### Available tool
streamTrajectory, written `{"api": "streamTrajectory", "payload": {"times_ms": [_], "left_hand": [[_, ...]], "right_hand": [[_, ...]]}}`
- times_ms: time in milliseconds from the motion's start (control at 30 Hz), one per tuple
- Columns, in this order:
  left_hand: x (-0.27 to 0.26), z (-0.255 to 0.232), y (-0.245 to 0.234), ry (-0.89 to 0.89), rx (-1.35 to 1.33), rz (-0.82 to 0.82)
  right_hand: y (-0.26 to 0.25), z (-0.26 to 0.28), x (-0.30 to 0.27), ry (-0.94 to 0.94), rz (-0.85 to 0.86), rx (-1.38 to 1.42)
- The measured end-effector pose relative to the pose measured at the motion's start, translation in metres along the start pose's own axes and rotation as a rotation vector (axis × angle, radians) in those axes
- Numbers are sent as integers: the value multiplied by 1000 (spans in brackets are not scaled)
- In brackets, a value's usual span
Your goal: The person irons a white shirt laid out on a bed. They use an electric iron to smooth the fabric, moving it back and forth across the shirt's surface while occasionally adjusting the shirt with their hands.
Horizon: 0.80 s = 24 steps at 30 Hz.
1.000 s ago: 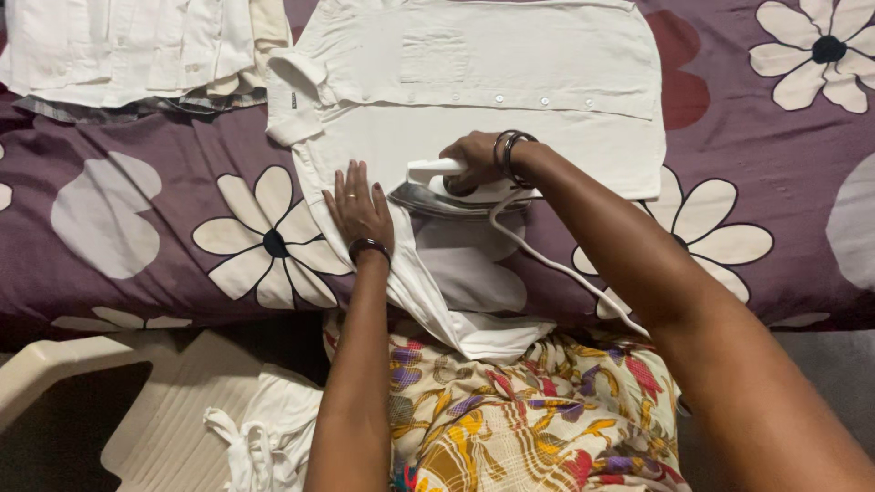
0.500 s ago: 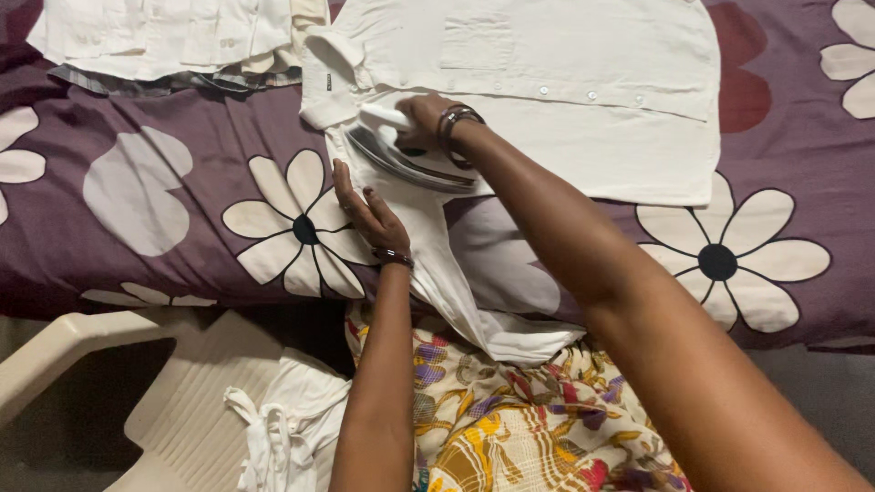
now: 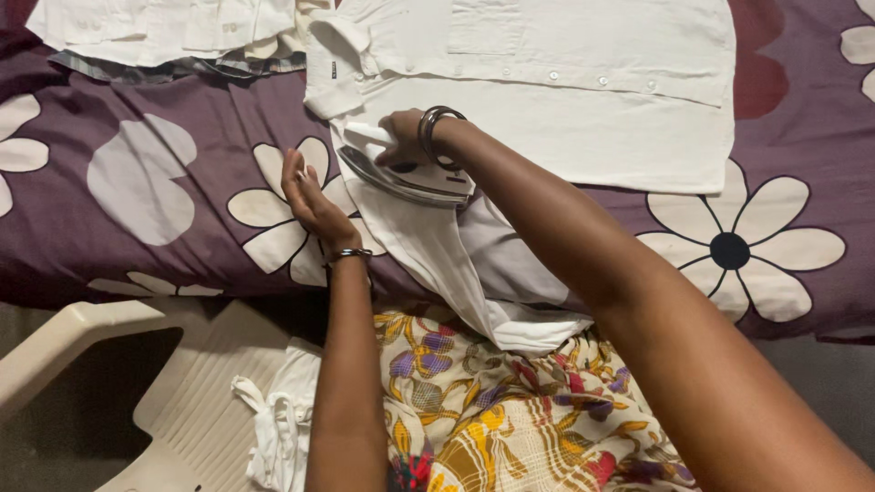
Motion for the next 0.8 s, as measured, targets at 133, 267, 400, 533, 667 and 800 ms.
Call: {"api": "streamTrajectory", "payload": {"times_ms": [133,267,400,533,667,800], "left_hand": [[25,16,-5,-91,-26,126],[41,23,5,-166,-28,312],[51,12,21,-196,211,501],[56,4,38,-180,396,663],[61,6,52,-200,421,794],[64,26,53,-308,350,849]], "right_hand": [[13,1,-13,-16,9,-27],[33,-2,-22,-74,28,-28],[55,4,-30,-112,48,-74],[69,13,-40,-113,66,-49],[79,23,-49,-78,111,-79],[89,27,-52,-69,138,-93]]}}
Point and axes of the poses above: each hand's wrist, its own x-axis towards the middle knuckle, its own y-axis out of the palm, z = x × y, the point moved 4 cm from there along x, towards the middle knuckle, and after that the axes turned 13 degrees about z, right-handed, at the moved point
